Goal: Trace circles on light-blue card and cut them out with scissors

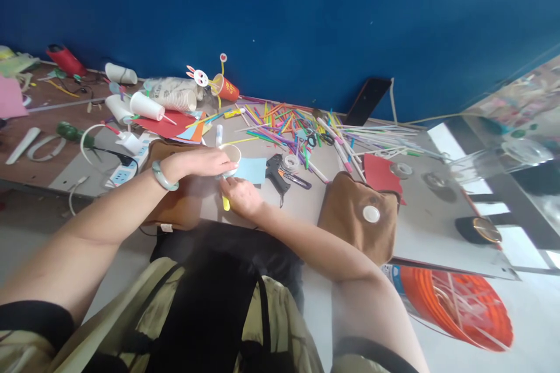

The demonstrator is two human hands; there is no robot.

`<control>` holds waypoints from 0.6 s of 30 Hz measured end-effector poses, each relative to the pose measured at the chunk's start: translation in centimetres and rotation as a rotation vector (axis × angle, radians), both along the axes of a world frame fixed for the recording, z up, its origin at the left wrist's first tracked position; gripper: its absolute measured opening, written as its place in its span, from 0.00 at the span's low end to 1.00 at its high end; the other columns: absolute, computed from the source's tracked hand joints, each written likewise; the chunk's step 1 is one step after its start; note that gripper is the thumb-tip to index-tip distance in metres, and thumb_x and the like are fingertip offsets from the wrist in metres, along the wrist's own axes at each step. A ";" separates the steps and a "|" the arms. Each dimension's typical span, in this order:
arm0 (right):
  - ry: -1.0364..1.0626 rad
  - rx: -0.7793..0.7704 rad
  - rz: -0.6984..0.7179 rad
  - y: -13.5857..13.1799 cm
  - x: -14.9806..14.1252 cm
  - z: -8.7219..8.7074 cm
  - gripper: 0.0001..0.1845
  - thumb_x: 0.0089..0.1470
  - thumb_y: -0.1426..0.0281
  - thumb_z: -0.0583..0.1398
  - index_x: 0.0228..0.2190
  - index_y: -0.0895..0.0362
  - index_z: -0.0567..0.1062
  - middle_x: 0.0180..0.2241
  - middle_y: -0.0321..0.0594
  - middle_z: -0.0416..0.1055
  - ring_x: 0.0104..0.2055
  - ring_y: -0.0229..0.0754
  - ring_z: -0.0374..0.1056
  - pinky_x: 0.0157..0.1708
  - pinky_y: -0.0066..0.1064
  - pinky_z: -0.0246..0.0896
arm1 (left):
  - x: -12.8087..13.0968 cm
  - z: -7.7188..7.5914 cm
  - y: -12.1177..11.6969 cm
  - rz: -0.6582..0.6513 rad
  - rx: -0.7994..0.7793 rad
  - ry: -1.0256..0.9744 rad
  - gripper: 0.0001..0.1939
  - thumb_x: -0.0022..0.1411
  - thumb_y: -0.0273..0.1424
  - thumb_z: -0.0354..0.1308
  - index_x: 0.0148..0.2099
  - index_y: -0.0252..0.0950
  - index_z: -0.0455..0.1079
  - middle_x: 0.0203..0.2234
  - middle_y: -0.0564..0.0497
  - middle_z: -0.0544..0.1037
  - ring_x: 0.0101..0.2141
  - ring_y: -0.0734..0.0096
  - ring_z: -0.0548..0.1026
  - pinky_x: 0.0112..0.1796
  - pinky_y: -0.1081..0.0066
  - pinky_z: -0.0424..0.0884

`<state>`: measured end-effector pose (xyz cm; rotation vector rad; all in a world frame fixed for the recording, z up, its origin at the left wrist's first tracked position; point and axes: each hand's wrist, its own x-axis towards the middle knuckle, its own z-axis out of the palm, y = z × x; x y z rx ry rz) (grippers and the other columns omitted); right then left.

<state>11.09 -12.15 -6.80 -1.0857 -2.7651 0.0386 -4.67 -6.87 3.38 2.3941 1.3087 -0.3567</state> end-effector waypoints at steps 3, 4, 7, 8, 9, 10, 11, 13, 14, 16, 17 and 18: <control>0.024 -0.035 -0.005 0.5 -0.5 0.1 0.07 0.59 0.79 0.55 0.39 0.59 0.71 0.31 0.43 0.72 0.31 0.42 0.64 0.30 0.32 0.53 | -0.2 -0.4 0.2 -0.036 0.025 0.000 0.28 0.72 0.46 0.41 0.42 0.33 0.77 0.34 0.40 0.80 0.35 0.61 0.78 0.36 0.68 0.66; 0.025 -0.033 -0.003 0.5 -0.5 0.1 0.07 0.59 0.79 0.55 0.39 0.59 0.71 0.31 0.43 0.72 0.31 0.42 0.64 0.30 0.32 0.54 | -0.2 -0.6 0.2 -0.050 0.034 -0.004 0.27 0.72 0.45 0.41 0.42 0.34 0.77 0.34 0.40 0.80 0.34 0.61 0.78 0.36 0.68 0.66; 0.012 -0.019 0.006 0.2 -0.2 0.3 0.07 0.60 0.78 0.54 0.38 0.59 0.71 0.29 0.43 0.71 0.31 0.44 0.65 0.30 0.32 0.54 | -0.3 -0.8 0.3 -0.069 0.056 0.001 0.27 0.73 0.44 0.41 0.42 0.33 0.77 0.32 0.40 0.80 0.32 0.62 0.77 0.35 0.68 0.66; 0.011 -0.021 0.004 -0.1 -0.1 0.4 0.07 0.61 0.78 0.53 0.37 0.59 0.71 0.29 0.43 0.71 0.31 0.44 0.65 0.30 0.33 0.54 | -0.3 -0.8 0.3 -0.069 0.062 0.006 0.27 0.73 0.44 0.40 0.42 0.33 0.77 0.32 0.40 0.80 0.31 0.63 0.77 0.35 0.68 0.66; 0.011 -0.029 0.003 -0.2 0.1 0.5 0.07 0.61 0.78 0.53 0.37 0.59 0.71 0.29 0.43 0.71 0.31 0.44 0.65 0.30 0.33 0.54 | -0.3 -0.7 0.3 -0.065 0.064 0.010 0.28 0.73 0.45 0.40 0.42 0.33 0.77 0.32 0.40 0.80 0.31 0.63 0.77 0.34 0.68 0.67; 0.012 -0.041 -0.002 -0.3 0.1 0.6 0.07 0.61 0.78 0.53 0.38 0.59 0.71 0.29 0.43 0.71 0.31 0.44 0.65 0.30 0.32 0.54 | -0.3 -0.7 0.3 -0.062 0.063 0.011 0.28 0.73 0.45 0.40 0.41 0.33 0.77 0.32 0.40 0.80 0.31 0.64 0.77 0.34 0.69 0.67; 0.015 -0.054 -0.009 -0.3 0.1 0.6 0.07 0.60 0.78 0.53 0.38 0.59 0.71 0.29 0.43 0.72 0.30 0.43 0.65 0.30 0.32 0.54 | -0.3 -0.7 0.3 -0.058 0.060 0.010 0.29 0.73 0.46 0.39 0.41 0.33 0.77 0.32 0.40 0.80 0.31 0.64 0.76 0.34 0.69 0.67; 0.027 -0.082 -0.021 0.0 0.0 0.6 0.08 0.59 0.78 0.55 0.40 0.59 0.71 0.31 0.44 0.73 0.30 0.42 0.65 0.30 0.31 0.54 | -0.3 -0.7 0.4 -0.064 0.051 0.010 0.30 0.73 0.46 0.38 0.40 0.33 0.77 0.32 0.41 0.80 0.30 0.65 0.76 0.33 0.69 0.66; 0.038 -0.092 -0.025 0.2 -0.1 0.6 0.09 0.58 0.78 0.55 0.40 0.59 0.71 0.32 0.44 0.74 0.30 0.41 0.65 0.30 0.31 0.54 | -0.3 -0.7 0.4 -0.076 0.055 0.011 0.29 0.73 0.45 0.38 0.40 0.33 0.77 0.32 0.41 0.80 0.30 0.65 0.76 0.33 0.69 0.66; 0.066 -0.104 -0.025 0.6 0.0 0.6 0.08 0.59 0.77 0.56 0.41 0.59 0.71 0.33 0.45 0.75 0.30 0.41 0.66 0.30 0.30 0.54 | -0.4 -0.9 0.5 -0.100 0.070 0.017 0.27 0.73 0.44 0.40 0.42 0.34 0.77 0.31 0.42 0.80 0.29 0.66 0.76 0.33 0.70 0.66; 0.086 -0.114 -0.017 0.7 0.2 0.7 0.08 0.59 0.76 0.56 0.40 0.59 0.71 0.33 0.44 0.75 0.30 0.41 0.67 0.30 0.30 0.54 | -0.4 -1.0 0.6 -0.102 0.077 0.020 0.26 0.73 0.43 0.41 0.43 0.34 0.76 0.31 0.42 0.79 0.29 0.66 0.76 0.33 0.69 0.66; 0.112 -0.128 -0.010 0.7 0.6 0.8 0.07 0.59 0.75 0.56 0.40 0.59 0.72 0.33 0.44 0.76 0.30 0.42 0.67 0.30 0.30 0.55 | -0.4 -1.0 0.6 -0.098 0.082 0.019 0.25 0.73 0.43 0.41 0.43 0.34 0.76 0.31 0.43 0.79 0.29 0.66 0.76 0.34 0.69 0.66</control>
